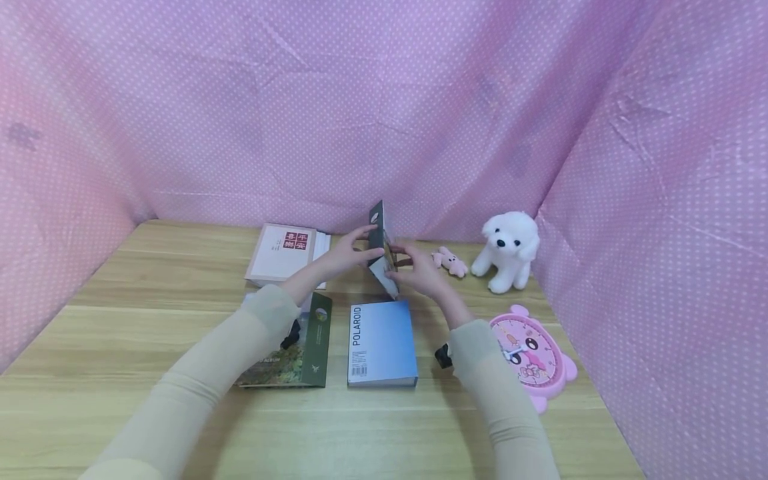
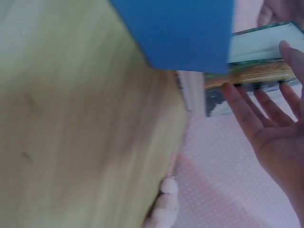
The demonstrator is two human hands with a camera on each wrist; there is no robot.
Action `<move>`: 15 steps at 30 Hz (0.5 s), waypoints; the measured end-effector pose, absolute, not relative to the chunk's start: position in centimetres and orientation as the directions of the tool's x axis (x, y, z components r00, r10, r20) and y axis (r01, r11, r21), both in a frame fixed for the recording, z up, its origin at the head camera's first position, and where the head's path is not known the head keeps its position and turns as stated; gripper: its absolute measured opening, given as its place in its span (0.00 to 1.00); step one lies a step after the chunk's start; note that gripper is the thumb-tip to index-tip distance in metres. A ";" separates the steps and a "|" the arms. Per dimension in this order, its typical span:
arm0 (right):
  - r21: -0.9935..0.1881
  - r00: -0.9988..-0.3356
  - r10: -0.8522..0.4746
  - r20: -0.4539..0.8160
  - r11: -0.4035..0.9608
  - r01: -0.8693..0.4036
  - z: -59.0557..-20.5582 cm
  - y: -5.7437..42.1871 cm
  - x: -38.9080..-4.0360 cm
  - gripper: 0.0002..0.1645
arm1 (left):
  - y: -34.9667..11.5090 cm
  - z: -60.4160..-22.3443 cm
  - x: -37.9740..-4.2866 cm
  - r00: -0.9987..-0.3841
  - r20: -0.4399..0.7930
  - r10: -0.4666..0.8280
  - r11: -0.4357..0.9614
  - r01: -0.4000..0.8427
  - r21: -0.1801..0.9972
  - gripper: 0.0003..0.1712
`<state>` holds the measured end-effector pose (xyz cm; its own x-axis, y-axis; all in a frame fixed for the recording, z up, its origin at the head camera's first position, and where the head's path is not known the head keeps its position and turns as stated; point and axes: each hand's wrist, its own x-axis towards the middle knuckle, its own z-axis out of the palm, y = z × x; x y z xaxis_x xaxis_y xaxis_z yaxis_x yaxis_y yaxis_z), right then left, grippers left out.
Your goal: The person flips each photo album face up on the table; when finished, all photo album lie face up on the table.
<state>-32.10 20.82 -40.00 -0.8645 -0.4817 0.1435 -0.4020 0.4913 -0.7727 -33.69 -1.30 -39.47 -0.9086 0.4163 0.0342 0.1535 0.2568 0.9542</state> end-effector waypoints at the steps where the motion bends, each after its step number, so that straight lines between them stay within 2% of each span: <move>1: -0.776 -0.857 -0.496 0.141 0.483 -0.406 -40.3 20.8 -32.2 0.41 | -1.5 -39.5 -33.7 -0.911 0.030 0.412 0.263 0.151 0.953 0.45; 8: -0.764 -0.865 -0.499 0.061 0.534 -0.362 -42.0 20.9 -32.8 0.42 | -2.8 -39.6 -34.0 -0.919 -0.006 0.394 0.364 0.150 0.919 0.48; 15: -0.745 -0.872 -0.489 0.009 0.578 -0.332 -42.8 21.6 -33.0 0.40 | -3.9 -40.4 -34.4 -0.907 -0.040 0.419 0.389 0.139 0.911 0.50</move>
<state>-33.03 21.56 -42.77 -0.8721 -0.4893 0.0086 -0.3318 0.5784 -0.7453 -34.38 -3.88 -40.43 -0.9073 0.4187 -0.0399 0.1394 0.3889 0.9107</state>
